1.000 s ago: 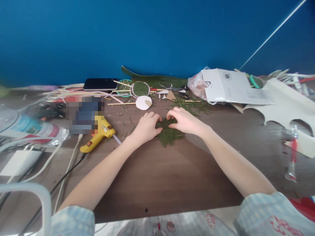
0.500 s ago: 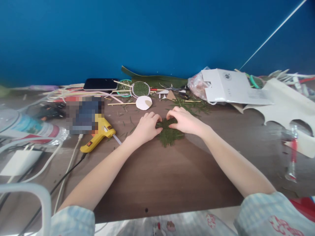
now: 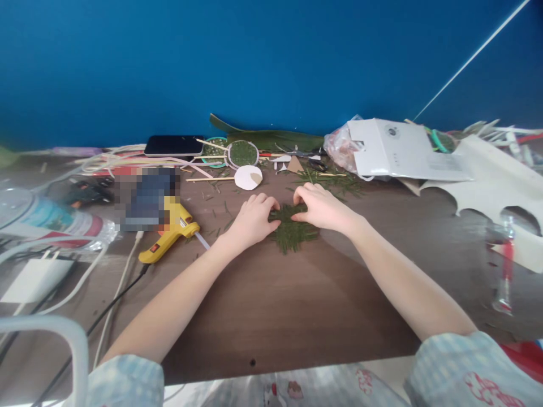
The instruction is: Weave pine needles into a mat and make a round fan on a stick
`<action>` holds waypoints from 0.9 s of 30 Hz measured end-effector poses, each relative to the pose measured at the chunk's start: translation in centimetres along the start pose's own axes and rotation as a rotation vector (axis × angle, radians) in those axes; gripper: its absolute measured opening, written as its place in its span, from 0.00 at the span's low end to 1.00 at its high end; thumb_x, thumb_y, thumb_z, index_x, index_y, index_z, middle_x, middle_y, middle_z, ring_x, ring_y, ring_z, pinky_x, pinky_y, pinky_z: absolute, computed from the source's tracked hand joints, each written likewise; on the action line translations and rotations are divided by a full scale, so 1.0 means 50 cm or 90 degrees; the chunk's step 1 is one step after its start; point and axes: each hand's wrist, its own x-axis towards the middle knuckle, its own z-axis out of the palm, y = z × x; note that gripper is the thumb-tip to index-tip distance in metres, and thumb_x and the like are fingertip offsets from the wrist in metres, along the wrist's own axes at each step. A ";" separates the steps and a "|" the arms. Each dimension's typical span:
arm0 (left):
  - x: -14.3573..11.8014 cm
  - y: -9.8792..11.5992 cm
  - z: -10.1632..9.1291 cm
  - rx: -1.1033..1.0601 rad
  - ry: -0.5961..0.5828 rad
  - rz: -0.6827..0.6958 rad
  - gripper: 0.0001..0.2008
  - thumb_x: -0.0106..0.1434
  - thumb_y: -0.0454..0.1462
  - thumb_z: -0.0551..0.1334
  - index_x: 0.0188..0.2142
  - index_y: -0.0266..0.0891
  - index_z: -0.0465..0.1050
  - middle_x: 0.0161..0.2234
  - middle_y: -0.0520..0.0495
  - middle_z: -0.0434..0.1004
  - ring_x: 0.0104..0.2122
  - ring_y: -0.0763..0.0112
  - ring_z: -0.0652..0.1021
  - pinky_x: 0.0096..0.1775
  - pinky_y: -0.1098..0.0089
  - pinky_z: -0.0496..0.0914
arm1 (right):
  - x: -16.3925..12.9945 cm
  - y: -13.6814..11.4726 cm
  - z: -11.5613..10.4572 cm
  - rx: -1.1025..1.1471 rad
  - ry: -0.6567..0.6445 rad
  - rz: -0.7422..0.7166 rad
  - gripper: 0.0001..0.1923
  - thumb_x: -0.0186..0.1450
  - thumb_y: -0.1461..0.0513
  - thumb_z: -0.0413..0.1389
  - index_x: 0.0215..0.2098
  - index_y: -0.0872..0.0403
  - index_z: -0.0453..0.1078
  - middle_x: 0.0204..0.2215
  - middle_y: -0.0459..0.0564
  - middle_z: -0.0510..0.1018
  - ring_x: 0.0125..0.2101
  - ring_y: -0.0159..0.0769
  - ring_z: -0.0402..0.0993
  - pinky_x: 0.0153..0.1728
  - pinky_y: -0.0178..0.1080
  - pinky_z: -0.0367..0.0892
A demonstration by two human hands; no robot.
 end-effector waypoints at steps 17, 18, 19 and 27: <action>0.000 -0.001 0.002 -0.005 0.004 0.001 0.11 0.55 0.36 0.61 0.39 0.38 0.67 0.39 0.46 0.68 0.42 0.61 0.68 0.45 0.62 0.63 | -0.003 -0.004 -0.009 -0.045 -0.010 0.016 0.12 0.56 0.56 0.59 0.33 0.53 0.63 0.35 0.51 0.68 0.40 0.44 0.63 0.35 0.39 0.57; 0.000 -0.002 0.002 -0.004 0.005 0.001 0.11 0.55 0.36 0.61 0.39 0.38 0.67 0.39 0.46 0.68 0.42 0.61 0.68 0.45 0.62 0.63 | -0.003 -0.004 -0.009 -0.047 -0.010 0.014 0.12 0.56 0.56 0.59 0.32 0.53 0.63 0.35 0.51 0.68 0.40 0.44 0.63 0.35 0.39 0.57; 0.000 -0.002 0.002 -0.004 0.005 0.001 0.12 0.55 0.36 0.61 0.39 0.38 0.67 0.39 0.46 0.68 0.42 0.61 0.68 0.45 0.62 0.63 | -0.003 -0.004 -0.008 -0.048 -0.011 0.012 0.12 0.56 0.56 0.59 0.31 0.53 0.63 0.35 0.51 0.68 0.40 0.44 0.63 0.35 0.39 0.57; -0.001 0.000 0.000 -0.003 0.002 0.000 0.12 0.55 0.36 0.61 0.40 0.38 0.67 0.39 0.45 0.68 0.42 0.61 0.68 0.46 0.62 0.63 | -0.004 -0.005 -0.008 -0.034 -0.009 0.021 0.13 0.56 0.57 0.59 0.33 0.54 0.62 0.36 0.52 0.68 0.41 0.44 0.63 0.37 0.40 0.59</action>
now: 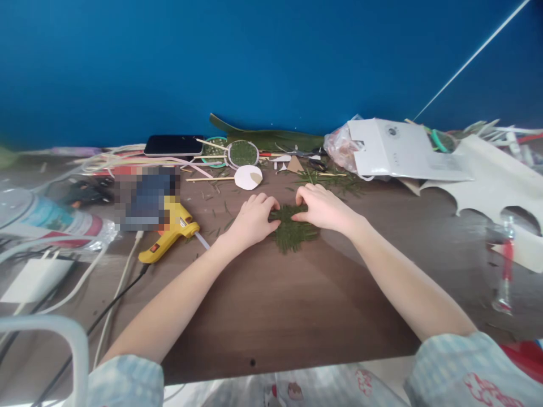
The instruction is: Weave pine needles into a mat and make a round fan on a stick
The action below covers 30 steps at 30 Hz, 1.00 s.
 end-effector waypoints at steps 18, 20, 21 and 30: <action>0.000 0.002 -0.001 0.001 -0.002 0.001 0.11 0.55 0.36 0.60 0.39 0.39 0.67 0.40 0.45 0.68 0.42 0.61 0.68 0.46 0.61 0.64 | 0.000 0.000 0.000 -0.002 -0.007 0.000 0.12 0.57 0.56 0.58 0.33 0.53 0.62 0.37 0.51 0.67 0.41 0.44 0.63 0.36 0.40 0.59; 0.000 0.001 -0.001 0.003 -0.002 0.001 0.11 0.55 0.36 0.60 0.39 0.39 0.67 0.40 0.45 0.68 0.42 0.61 0.68 0.46 0.61 0.64 | 0.001 0.000 0.001 0.004 -0.003 -0.003 0.12 0.56 0.56 0.59 0.33 0.53 0.62 0.36 0.51 0.67 0.41 0.43 0.63 0.37 0.40 0.59; 0.000 0.001 -0.001 0.004 -0.001 0.001 0.11 0.55 0.36 0.60 0.39 0.39 0.67 0.40 0.45 0.68 0.42 0.61 0.68 0.46 0.61 0.64 | 0.001 0.001 0.002 0.007 -0.002 -0.005 0.12 0.56 0.56 0.59 0.33 0.53 0.63 0.36 0.51 0.67 0.41 0.43 0.63 0.37 0.40 0.59; -0.001 0.001 -0.001 0.004 0.001 -0.001 0.12 0.55 0.36 0.60 0.40 0.38 0.67 0.39 0.45 0.68 0.42 0.61 0.68 0.46 0.61 0.64 | 0.005 0.023 -0.005 0.078 0.002 -0.034 0.03 0.58 0.65 0.56 0.32 0.54 0.66 0.33 0.50 0.68 0.39 0.39 0.64 0.38 0.39 0.60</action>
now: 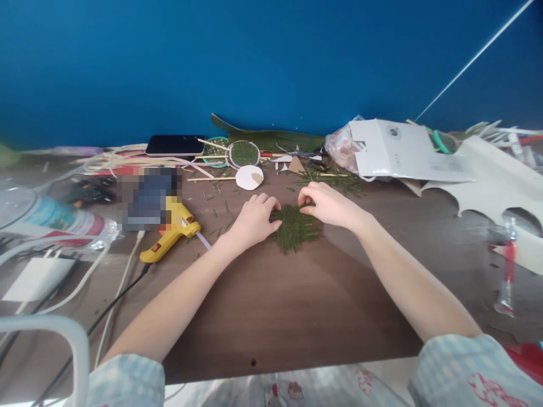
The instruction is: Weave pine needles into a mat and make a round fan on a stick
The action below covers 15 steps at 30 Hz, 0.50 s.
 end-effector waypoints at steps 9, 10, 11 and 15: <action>-0.001 0.000 -0.002 -0.002 -0.003 0.000 0.12 0.55 0.36 0.60 0.40 0.38 0.67 0.39 0.45 0.68 0.42 0.61 0.68 0.46 0.61 0.64 | 0.004 0.004 0.009 -0.028 0.015 -0.010 0.06 0.57 0.66 0.56 0.34 0.54 0.66 0.33 0.49 0.68 0.37 0.38 0.64 0.37 0.38 0.60; -0.001 0.000 -0.002 -0.003 -0.003 0.001 0.12 0.55 0.36 0.60 0.40 0.38 0.67 0.39 0.45 0.68 0.42 0.61 0.68 0.46 0.61 0.64 | 0.004 0.004 0.009 -0.026 0.015 -0.009 0.05 0.57 0.66 0.56 0.33 0.54 0.66 0.32 0.49 0.68 0.37 0.38 0.65 0.37 0.38 0.60; -0.001 0.000 -0.002 -0.002 -0.002 0.001 0.12 0.55 0.36 0.60 0.40 0.38 0.67 0.39 0.45 0.68 0.42 0.61 0.68 0.46 0.61 0.64 | 0.004 0.003 0.009 -0.025 0.014 -0.009 0.05 0.57 0.67 0.56 0.33 0.54 0.66 0.32 0.49 0.68 0.37 0.38 0.65 0.37 0.38 0.60; 0.000 0.000 -0.001 0.001 -0.004 -0.002 0.11 0.55 0.36 0.60 0.40 0.38 0.67 0.39 0.45 0.68 0.42 0.61 0.68 0.46 0.61 0.64 | 0.004 0.001 0.008 -0.026 0.013 -0.011 0.04 0.57 0.67 0.56 0.32 0.54 0.67 0.31 0.48 0.68 0.35 0.37 0.64 0.36 0.38 0.59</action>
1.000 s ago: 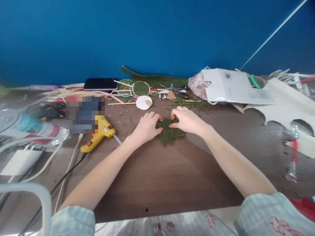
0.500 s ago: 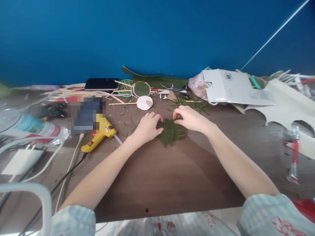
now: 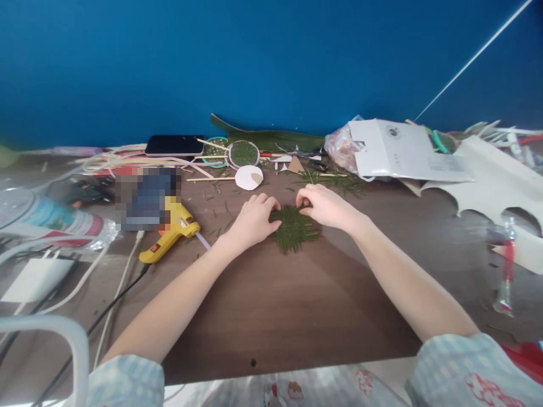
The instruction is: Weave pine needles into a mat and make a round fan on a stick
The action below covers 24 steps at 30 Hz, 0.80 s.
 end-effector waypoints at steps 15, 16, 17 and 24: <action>0.000 -0.001 0.001 -0.006 -0.001 0.003 0.12 0.55 0.36 0.60 0.40 0.39 0.67 0.39 0.45 0.68 0.42 0.61 0.68 0.46 0.61 0.64 | 0.001 0.000 0.001 0.011 -0.002 0.010 0.05 0.57 0.68 0.56 0.32 0.54 0.66 0.32 0.49 0.68 0.35 0.37 0.64 0.36 0.38 0.59; 0.001 -0.001 0.001 -0.005 -0.001 0.003 0.12 0.55 0.36 0.60 0.40 0.39 0.67 0.39 0.45 0.68 0.42 0.61 0.68 0.46 0.61 0.64 | 0.002 0.001 0.001 0.011 -0.002 0.007 0.06 0.57 0.68 0.56 0.32 0.54 0.66 0.32 0.48 0.68 0.35 0.37 0.64 0.36 0.38 0.59; 0.001 -0.001 0.001 -0.004 -0.001 0.003 0.11 0.55 0.36 0.60 0.40 0.39 0.67 0.39 0.45 0.68 0.42 0.61 0.68 0.46 0.60 0.64 | 0.002 0.002 0.002 0.010 -0.002 0.004 0.05 0.57 0.68 0.56 0.32 0.54 0.66 0.31 0.48 0.68 0.35 0.37 0.65 0.36 0.37 0.59; 0.000 0.002 0.000 0.002 0.001 0.000 0.12 0.55 0.36 0.60 0.40 0.38 0.67 0.39 0.45 0.68 0.42 0.61 0.68 0.46 0.61 0.64 | 0.001 -0.001 0.001 0.012 0.000 0.004 0.05 0.57 0.68 0.56 0.31 0.54 0.66 0.31 0.48 0.68 0.34 0.36 0.65 0.36 0.37 0.59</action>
